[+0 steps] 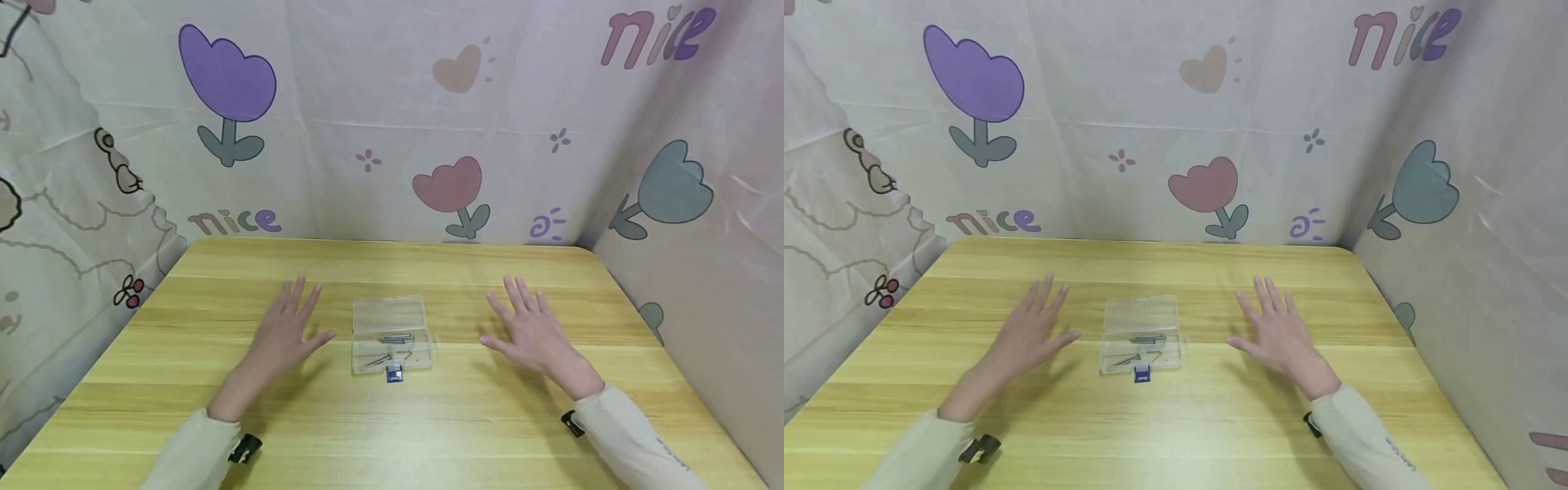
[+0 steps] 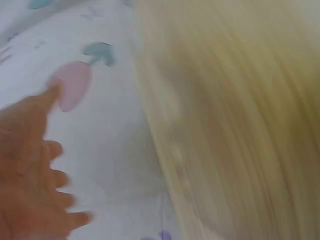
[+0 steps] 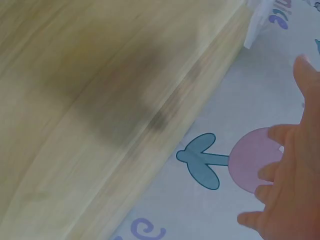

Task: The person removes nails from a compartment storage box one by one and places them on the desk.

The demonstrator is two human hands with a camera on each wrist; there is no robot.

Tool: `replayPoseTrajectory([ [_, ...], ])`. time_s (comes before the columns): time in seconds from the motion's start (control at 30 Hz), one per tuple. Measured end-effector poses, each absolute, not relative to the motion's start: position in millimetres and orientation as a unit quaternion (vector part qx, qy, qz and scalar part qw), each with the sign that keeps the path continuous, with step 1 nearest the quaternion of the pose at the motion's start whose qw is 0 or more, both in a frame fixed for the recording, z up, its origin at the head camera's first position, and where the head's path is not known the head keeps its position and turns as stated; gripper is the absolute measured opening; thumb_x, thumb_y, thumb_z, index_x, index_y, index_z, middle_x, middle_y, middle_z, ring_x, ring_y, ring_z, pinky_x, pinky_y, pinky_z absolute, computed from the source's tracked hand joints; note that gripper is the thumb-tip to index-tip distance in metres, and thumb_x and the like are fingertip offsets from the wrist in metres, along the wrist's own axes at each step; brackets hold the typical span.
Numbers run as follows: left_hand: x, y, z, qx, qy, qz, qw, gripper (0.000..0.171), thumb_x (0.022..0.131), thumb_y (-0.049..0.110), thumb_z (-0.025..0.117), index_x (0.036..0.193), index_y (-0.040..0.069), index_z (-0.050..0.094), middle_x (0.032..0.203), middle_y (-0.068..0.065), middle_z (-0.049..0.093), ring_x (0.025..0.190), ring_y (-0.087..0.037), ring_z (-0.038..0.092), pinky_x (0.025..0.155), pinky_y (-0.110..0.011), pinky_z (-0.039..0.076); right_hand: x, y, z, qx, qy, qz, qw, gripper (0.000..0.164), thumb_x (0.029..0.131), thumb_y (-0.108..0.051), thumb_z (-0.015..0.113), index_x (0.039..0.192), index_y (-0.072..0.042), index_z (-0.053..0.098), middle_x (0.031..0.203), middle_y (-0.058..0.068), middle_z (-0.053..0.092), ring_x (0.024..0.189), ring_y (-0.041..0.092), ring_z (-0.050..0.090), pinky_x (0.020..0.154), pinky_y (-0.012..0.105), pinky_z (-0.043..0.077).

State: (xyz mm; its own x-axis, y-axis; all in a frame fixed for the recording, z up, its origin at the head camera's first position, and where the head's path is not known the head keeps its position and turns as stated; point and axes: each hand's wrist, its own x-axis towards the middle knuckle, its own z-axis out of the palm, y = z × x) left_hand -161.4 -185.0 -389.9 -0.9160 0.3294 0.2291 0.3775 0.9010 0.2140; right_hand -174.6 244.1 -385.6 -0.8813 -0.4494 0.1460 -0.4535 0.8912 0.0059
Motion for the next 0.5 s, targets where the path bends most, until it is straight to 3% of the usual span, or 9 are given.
replayPoseTrajectory([
  [0.07, -157, -180, -387, -0.162, -0.961, -0.218, 0.044, 0.081, 0.092, 0.042, 0.062, 0.151, -0.001, 0.024, 0.155, -0.029, 0.007, 0.139, -0.051, 0.008, 0.106, -0.067, 0.014, -174, 242, -386, 0.239, -0.969, 0.030, 0.061, 0.081, 0.090, -0.061, 0.053, 0.146, -0.005, 0.040, 0.155, 0.029, 0.011, 0.142, 0.044, 0.008, 0.110, 0.062, 0.013],
  [0.17, -154, -174, -384, -0.134, -0.934, -0.330, -0.016, 0.081, 0.093, 0.032, 0.064, 0.151, -0.002, 0.019, 0.155, -0.029, 0.007, 0.138, -0.052, 0.011, 0.105, -0.066, 0.015, -174, 238, -387, 0.253, -0.964, 0.063, 0.052, 0.078, 0.089, -0.057, 0.058, 0.143, -0.003, 0.045, 0.154, 0.029, 0.016, 0.142, 0.045, 0.010, 0.110, 0.060, 0.017],
  [0.33, -156, -164, -387, -0.102, -0.907, -0.403, -0.073, 0.086, 0.090, 0.032, 0.069, 0.150, -0.005, 0.020, 0.154, -0.027, 0.018, 0.139, -0.047, 0.018, 0.110, -0.057, 0.018, -174, 225, -388, 0.280, -0.949, 0.126, 0.067, 0.064, 0.090, -0.039, 0.067, 0.137, 0.001, 0.051, 0.145, 0.031, 0.035, 0.133, 0.047, 0.032, 0.103, 0.061, 0.031],
  [0.5, -155, -151, -392, -0.093, -0.895, -0.427, -0.094, 0.094, 0.082, 0.031, 0.078, 0.149, -0.006, 0.023, 0.150, -0.030, 0.026, 0.134, -0.050, 0.027, 0.105, -0.062, 0.028, -175, 205, -389, 0.293, -0.934, 0.197, 0.053, 0.048, 0.091, -0.022, 0.068, 0.132, 0.001, 0.056, 0.128, 0.023, 0.055, 0.115, 0.040, 0.053, 0.093, 0.054, 0.045],
])
